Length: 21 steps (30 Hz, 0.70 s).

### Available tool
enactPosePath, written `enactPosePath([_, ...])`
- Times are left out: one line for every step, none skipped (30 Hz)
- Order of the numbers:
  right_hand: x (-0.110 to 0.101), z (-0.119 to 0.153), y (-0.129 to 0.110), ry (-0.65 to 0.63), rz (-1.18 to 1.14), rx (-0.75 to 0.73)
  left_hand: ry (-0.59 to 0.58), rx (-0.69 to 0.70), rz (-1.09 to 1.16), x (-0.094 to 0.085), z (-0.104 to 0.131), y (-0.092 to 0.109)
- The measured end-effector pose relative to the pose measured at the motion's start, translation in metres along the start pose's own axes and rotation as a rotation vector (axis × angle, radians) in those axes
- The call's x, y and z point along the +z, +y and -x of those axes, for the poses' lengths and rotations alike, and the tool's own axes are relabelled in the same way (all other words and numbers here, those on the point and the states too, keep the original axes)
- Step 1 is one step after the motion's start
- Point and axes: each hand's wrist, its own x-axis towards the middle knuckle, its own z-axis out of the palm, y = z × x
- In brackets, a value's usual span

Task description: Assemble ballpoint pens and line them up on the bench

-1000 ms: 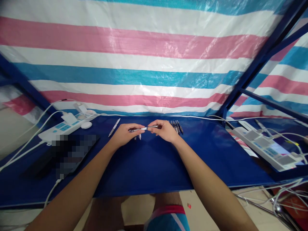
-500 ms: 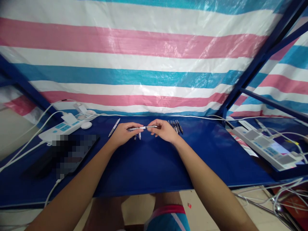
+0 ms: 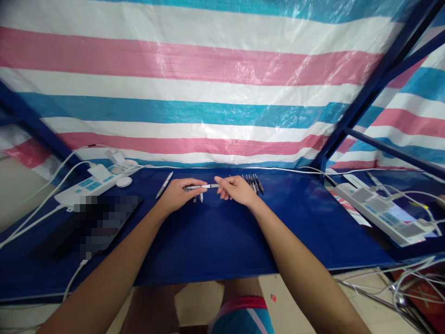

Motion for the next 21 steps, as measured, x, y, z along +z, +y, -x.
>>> enactPosePath([0.0, -0.001, 0.001, 0.005, 0.011, 0.033, -0.006, 0.001, -0.001, 0.0, 0.0, 0.0])
enactPosePath([0.0, -0.001, 0.002, 0.005, 0.011, 0.053, -0.009, 0.002, 0.003, 0.001, 0.0, -0.001])
enactPosePath([0.001, -0.002, 0.003, -0.002, -0.001, 0.057, -0.007, 0.0, 0.011, 0.001, 0.0, -0.001])
enactPosePath([0.0, -0.002, 0.003, -0.013, -0.023, 0.047, 0.001, -0.003, 0.022, 0.001, 0.0, -0.001])
enactPosePath([0.0, -0.002, 0.002, -0.026, -0.049, 0.028, 0.016, -0.006, 0.032, 0.001, 0.0, -0.002])
enactPosePath([0.0, -0.002, 0.001, -0.034, -0.073, 0.006, 0.034, -0.008, 0.043, 0.001, -0.001, -0.002])
enactPosePath([-0.001, -0.001, 0.0, -0.035, -0.094, -0.012, 0.054, -0.01, 0.056, 0.001, -0.002, -0.002])
enactPosePath([-0.001, -0.001, -0.001, -0.032, -0.113, -0.022, 0.073, -0.013, 0.074, 0.0, -0.003, -0.002])
enactPosePath([-0.001, -0.002, -0.001, -0.023, -0.133, -0.022, 0.09, -0.021, 0.099, 0.0, -0.004, -0.003])
enactPosePath([-0.002, -0.002, -0.001, -0.012, -0.156, -0.015, 0.104, -0.033, 0.131, 0.0, -0.005, -0.003])
enactPosePath([-0.002, -0.003, -0.001, 0.002, -0.18, -0.003, 0.119, -0.047, 0.167, 0.0, -0.006, -0.003])
enactPosePath([-0.001, -0.004, 0.0, 0.013, -0.202, 0.011, 0.136, -0.059, 0.208, 0.0, -0.007, -0.003])
enactPosePath([-0.001, -0.004, 0.0, 0.024, -0.221, 0.024, 0.152, -0.065, 0.25, 0.0, -0.008, -0.004])
enactPosePath([0.0, -0.005, 0.001, 0.03, -0.238, 0.034, 0.165, -0.068, 0.29, 0.0, -0.008, -0.004])
enactPosePath([0.001, -0.005, 0.002, 0.028, -0.252, 0.043, 0.173, -0.068, 0.326, 0.0, -0.008, -0.004])
enactPosePath([0.002, -0.006, 0.003, 0.023, -0.265, 0.049, 0.175, -0.07, 0.354, 0.0, -0.008, -0.004])
enactPosePath([0.004, -0.006, 0.003, 0.013, -0.275, 0.053, 0.167, -0.074, 0.373, 0.0, -0.008, -0.004])
enactPosePath([0.006, -0.005, 0.003, 0.003, -0.283, 0.055, 0.153, -0.081, 0.383, 0.0, -0.007, -0.004])
enactPosePath([0.008, -0.005, 0.003, -0.008, -0.289, 0.056, 0.138, -0.088, 0.387, 0.001, -0.007, -0.004])
enactPosePath([0.009, -0.004, 0.003, -0.019, -0.294, 0.057, 0.12, -0.091, 0.391, 0.001, -0.006, -0.004])
enactPosePath([0.011, -0.003, 0.003, -0.026, -0.298, 0.057, 0.101, -0.094, 0.396, 0.001, -0.006, -0.004])
